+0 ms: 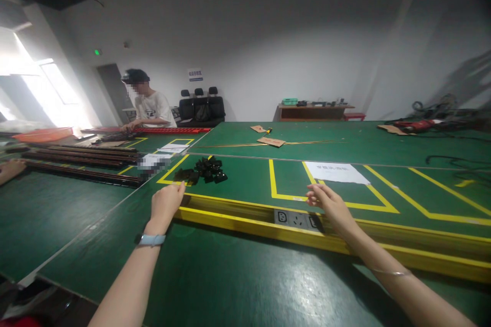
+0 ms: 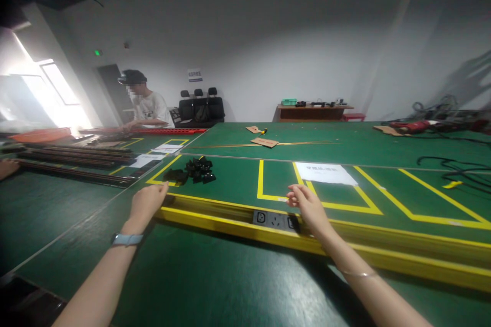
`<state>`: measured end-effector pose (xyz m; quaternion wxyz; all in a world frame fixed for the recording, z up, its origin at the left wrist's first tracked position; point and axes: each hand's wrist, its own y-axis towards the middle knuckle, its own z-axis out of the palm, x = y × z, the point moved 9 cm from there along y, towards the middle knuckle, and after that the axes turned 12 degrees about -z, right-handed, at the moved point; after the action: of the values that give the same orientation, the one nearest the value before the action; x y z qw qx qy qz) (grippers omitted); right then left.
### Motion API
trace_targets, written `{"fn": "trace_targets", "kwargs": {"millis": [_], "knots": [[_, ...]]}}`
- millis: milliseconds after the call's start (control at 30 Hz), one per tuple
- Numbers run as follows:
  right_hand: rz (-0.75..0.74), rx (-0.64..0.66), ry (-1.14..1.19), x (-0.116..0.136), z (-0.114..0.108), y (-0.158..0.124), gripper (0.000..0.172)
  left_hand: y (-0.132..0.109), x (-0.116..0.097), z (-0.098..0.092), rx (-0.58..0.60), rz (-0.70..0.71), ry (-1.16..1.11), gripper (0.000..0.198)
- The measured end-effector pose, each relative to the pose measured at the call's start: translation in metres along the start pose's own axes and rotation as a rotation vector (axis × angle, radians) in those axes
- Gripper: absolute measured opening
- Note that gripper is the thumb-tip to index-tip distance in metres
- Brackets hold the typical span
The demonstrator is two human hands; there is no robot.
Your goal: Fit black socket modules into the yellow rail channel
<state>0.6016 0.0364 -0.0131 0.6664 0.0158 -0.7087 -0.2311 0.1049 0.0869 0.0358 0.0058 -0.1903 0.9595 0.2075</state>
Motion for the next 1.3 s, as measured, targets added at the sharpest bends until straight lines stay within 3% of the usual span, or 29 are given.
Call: {"fn": "trace_targets", "kwargs": {"millis": [200,467,567,833,1000,1300], "knots": [[-0.008,0.012,0.006,0.002,0.001,-0.001,0.046,-0.014,-0.031,0.003,0.031,0.167,-0.011,0.052],[-0.003,0.006,0.0,0.004,0.002,-0.002,0.044,-0.038,-0.063,-0.01,0.086,0.35,-0.413,0.031],[-0.009,0.006,0.007,0.004,0.002,-0.001,0.044,-0.047,-0.07,-0.015,0.015,0.448,-0.511,0.032],[0.009,-0.004,0.035,0.007,0.005,-0.002,0.047,-0.094,-0.103,-0.04,-0.267,0.741,-0.42,0.043],[0.012,-0.005,0.025,0.009,0.005,-0.003,0.046,-0.122,-0.123,-0.054,-0.225,0.846,-0.54,0.038],[-0.015,0.02,0.032,0.005,0.007,-0.001,0.048,-0.15,-0.146,-0.057,-0.076,0.938,-0.688,0.024]]}}
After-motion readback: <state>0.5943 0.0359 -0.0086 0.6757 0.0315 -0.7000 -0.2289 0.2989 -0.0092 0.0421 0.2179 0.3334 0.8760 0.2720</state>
